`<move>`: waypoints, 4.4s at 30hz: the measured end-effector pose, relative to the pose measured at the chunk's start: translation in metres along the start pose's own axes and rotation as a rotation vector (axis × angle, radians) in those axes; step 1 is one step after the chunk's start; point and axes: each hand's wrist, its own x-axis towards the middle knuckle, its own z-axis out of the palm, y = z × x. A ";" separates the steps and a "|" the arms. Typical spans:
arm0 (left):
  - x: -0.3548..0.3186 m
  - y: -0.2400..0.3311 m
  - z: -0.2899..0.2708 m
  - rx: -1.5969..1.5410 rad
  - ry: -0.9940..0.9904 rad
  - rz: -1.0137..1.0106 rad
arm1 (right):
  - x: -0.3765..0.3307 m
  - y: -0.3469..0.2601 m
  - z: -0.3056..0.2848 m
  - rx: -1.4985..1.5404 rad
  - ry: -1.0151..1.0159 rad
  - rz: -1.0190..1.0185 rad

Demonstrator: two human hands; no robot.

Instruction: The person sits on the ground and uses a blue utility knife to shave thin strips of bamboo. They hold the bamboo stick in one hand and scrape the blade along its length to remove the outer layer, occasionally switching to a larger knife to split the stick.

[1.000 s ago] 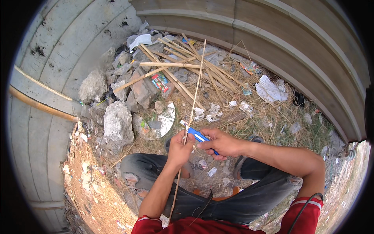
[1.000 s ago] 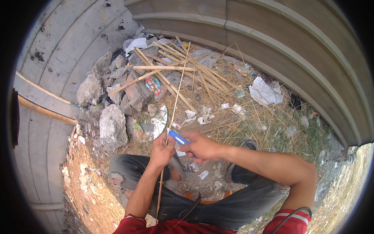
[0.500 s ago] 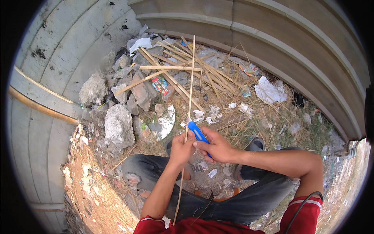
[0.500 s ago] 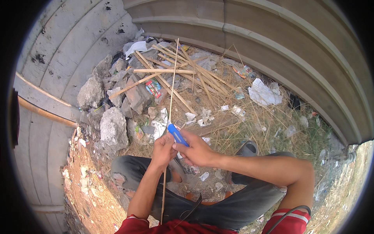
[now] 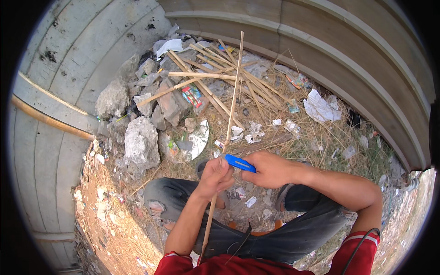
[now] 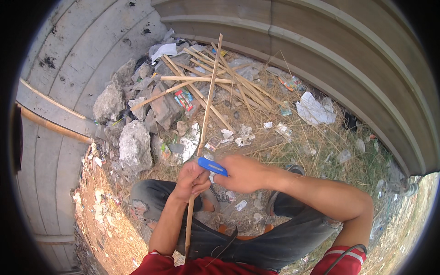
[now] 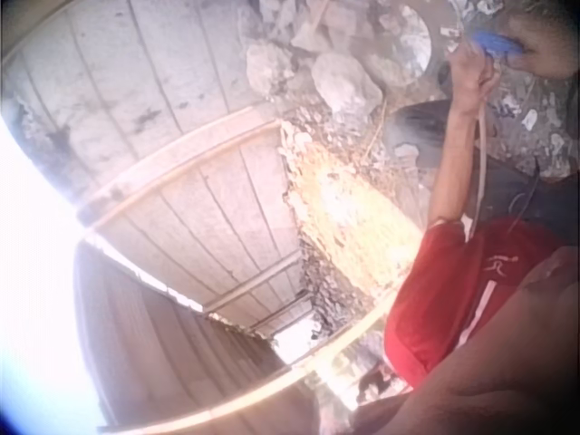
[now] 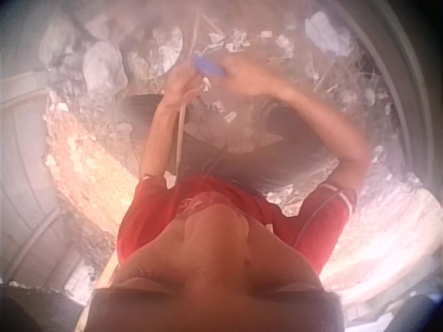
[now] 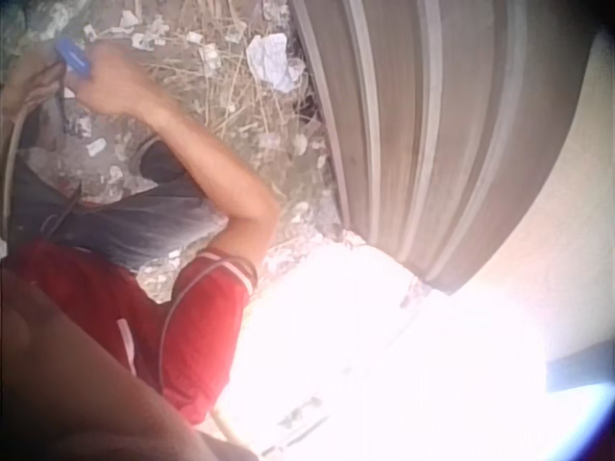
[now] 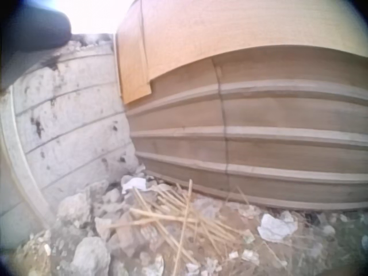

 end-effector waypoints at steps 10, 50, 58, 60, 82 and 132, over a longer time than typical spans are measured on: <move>0.003 -0.012 0.000 0.196 0.075 -0.026 | 0.002 0.008 -0.009 -0.016 -0.167 0.056; 0.001 -0.009 0.026 0.227 0.262 0.050 | -0.016 0.001 -0.025 -0.373 0.318 0.160; 0.007 -0.029 0.016 0.514 0.377 0.112 | -0.005 0.002 0.005 -0.500 0.146 0.153; 0.008 -0.031 0.014 0.558 0.415 0.096 | -0.003 0.007 0.013 -0.545 0.195 0.142; -0.005 -0.036 0.016 0.599 0.331 0.150 | -0.003 0.018 -0.062 -0.077 0.599 0.206; -0.014 -0.026 0.018 0.228 0.202 0.127 | -0.003 0.014 -0.011 -0.758 0.337 0.107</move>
